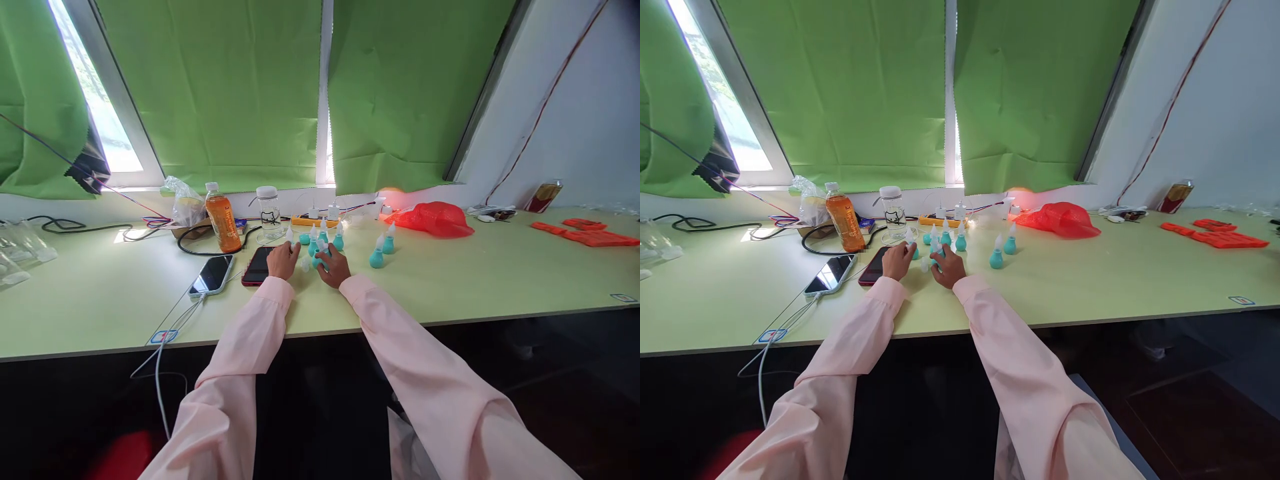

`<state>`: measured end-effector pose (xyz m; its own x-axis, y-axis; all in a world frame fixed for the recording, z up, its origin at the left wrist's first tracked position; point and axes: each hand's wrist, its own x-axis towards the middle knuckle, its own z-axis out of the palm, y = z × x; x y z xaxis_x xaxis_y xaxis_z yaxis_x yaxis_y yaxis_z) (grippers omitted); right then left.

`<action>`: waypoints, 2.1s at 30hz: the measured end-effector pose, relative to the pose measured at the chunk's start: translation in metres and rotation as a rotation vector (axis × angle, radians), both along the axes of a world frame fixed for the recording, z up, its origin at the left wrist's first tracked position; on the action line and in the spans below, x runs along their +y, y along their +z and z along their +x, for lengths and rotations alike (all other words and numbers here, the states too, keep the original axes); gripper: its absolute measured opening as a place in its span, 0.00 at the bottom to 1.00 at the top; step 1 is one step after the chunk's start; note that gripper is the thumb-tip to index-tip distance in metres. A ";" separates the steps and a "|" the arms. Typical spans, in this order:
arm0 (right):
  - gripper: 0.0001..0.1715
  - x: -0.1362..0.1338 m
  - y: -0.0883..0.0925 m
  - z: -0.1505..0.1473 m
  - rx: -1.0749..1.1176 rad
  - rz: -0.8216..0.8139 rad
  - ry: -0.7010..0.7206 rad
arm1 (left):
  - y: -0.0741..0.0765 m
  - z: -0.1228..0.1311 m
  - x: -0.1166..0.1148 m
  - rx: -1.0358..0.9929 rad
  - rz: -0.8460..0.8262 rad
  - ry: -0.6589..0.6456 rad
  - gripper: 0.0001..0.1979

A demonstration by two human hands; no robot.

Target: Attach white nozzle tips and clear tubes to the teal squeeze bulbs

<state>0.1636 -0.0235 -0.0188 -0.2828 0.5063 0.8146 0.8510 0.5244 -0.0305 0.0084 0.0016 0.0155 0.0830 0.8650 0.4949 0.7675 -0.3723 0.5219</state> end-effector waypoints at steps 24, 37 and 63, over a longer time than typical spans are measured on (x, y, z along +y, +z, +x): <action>0.27 0.002 -0.001 -0.001 0.129 -0.055 -0.032 | -0.028 -0.003 0.015 0.382 0.136 -0.033 0.16; 0.21 0.005 -0.003 -0.003 0.146 -0.053 0.008 | -0.006 0.007 -0.011 0.222 0.453 -0.200 0.14; 0.13 0.009 -0.006 0.000 0.047 0.069 -0.072 | -0.007 0.009 -0.002 0.220 0.466 -0.375 0.07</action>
